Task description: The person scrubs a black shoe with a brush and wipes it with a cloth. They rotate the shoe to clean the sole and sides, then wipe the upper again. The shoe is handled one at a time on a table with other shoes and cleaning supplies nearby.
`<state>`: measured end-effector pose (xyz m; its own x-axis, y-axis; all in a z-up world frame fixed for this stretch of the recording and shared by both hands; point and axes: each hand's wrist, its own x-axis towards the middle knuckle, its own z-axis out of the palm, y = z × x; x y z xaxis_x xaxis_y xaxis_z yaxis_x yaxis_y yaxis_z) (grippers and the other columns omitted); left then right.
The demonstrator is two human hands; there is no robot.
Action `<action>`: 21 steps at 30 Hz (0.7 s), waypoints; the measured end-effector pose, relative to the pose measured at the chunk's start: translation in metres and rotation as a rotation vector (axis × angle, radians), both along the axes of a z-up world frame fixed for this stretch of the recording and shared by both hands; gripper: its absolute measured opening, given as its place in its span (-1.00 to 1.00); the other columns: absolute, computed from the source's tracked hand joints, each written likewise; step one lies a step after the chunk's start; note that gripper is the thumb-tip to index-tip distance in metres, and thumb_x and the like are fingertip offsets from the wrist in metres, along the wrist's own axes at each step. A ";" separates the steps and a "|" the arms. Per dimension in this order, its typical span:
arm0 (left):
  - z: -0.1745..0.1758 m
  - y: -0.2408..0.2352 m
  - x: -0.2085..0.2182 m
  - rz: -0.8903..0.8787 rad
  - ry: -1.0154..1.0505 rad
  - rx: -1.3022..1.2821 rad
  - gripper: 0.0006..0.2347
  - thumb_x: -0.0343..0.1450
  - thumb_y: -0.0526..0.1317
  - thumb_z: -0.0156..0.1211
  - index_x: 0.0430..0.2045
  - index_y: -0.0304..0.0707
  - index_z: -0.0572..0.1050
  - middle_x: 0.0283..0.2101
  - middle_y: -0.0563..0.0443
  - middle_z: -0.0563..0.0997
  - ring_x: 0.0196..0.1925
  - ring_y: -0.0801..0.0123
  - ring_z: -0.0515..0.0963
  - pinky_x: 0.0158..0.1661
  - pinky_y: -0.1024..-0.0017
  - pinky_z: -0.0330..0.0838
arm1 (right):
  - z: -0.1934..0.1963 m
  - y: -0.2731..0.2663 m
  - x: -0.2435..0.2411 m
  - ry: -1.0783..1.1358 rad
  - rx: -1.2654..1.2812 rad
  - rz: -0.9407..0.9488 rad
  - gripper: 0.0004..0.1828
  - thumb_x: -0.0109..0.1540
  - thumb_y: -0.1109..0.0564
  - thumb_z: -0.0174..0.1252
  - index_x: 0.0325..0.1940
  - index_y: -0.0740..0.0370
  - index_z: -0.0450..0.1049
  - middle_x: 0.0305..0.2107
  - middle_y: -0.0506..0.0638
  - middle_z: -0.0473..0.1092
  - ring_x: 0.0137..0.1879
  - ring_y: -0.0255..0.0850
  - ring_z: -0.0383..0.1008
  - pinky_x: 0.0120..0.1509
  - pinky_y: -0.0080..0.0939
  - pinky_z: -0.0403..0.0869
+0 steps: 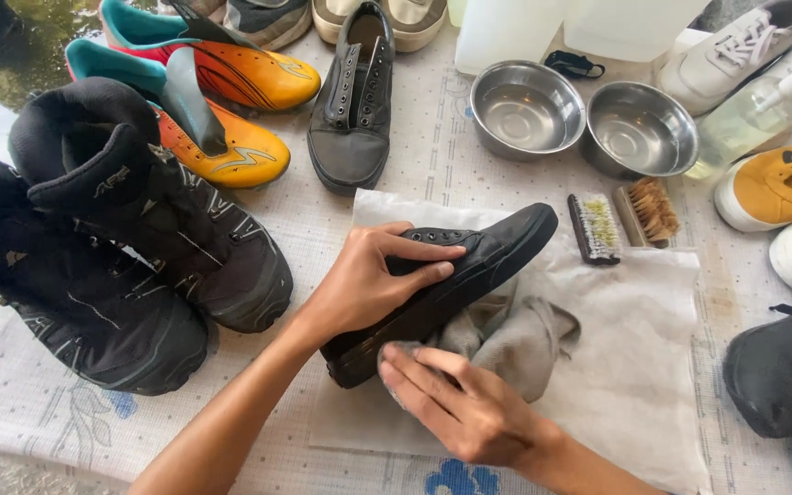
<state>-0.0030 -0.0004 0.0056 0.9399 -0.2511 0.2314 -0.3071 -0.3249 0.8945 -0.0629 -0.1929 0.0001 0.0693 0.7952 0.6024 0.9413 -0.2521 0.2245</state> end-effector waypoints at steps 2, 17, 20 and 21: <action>-0.001 0.001 0.000 -0.018 0.002 0.012 -0.78 0.43 -0.13 0.30 -0.07 0.01 0.69 -0.54 0.17 0.43 -0.48 0.58 0.36 -0.41 0.57 0.15 | -0.003 -0.008 0.001 0.115 0.074 0.023 -0.74 0.40 0.27 0.03 0.10 0.48 0.49 0.05 0.23 0.52 0.05 -0.02 0.51 0.19 -0.25 0.58; 0.056 0.011 -0.023 -0.172 -0.522 -0.033 -0.76 0.31 -0.22 0.51 -0.16 -0.12 0.68 -0.56 0.13 0.36 -0.52 0.50 0.23 -0.45 0.55 0.07 | 0.048 -0.098 0.034 0.125 1.013 -0.389 -0.55 0.62 0.08 -0.24 0.41 0.56 0.16 0.27 0.48 0.22 0.42 0.40 0.35 0.62 0.29 0.36; 0.050 -0.001 -0.028 -0.212 -0.639 -0.073 -0.77 0.31 -0.24 0.52 -0.19 -0.14 0.68 -0.55 0.07 0.40 -0.53 0.45 0.27 -0.43 0.52 0.14 | 0.065 -0.077 0.023 0.123 0.876 -0.317 -0.56 0.55 0.07 -0.23 0.22 0.58 0.29 0.17 0.53 0.33 0.37 0.40 0.41 0.57 0.31 0.44; 0.045 -0.005 -0.028 -0.233 -0.692 -0.126 -0.80 0.33 -0.25 0.50 -0.21 -0.14 0.68 -0.54 0.03 0.43 -0.53 0.42 0.32 -0.42 0.49 0.20 | 0.073 -0.069 0.019 0.140 0.780 -0.303 -0.57 0.50 0.10 -0.24 0.12 0.58 0.35 0.17 0.48 0.34 0.40 0.36 0.40 0.58 0.27 0.44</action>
<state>-0.0307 -0.0056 0.0507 0.4943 -0.3588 0.7918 -0.8626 -0.0896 0.4979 -0.0435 -0.2623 0.0733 0.3269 0.0908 0.9407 0.8145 -0.5320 -0.2316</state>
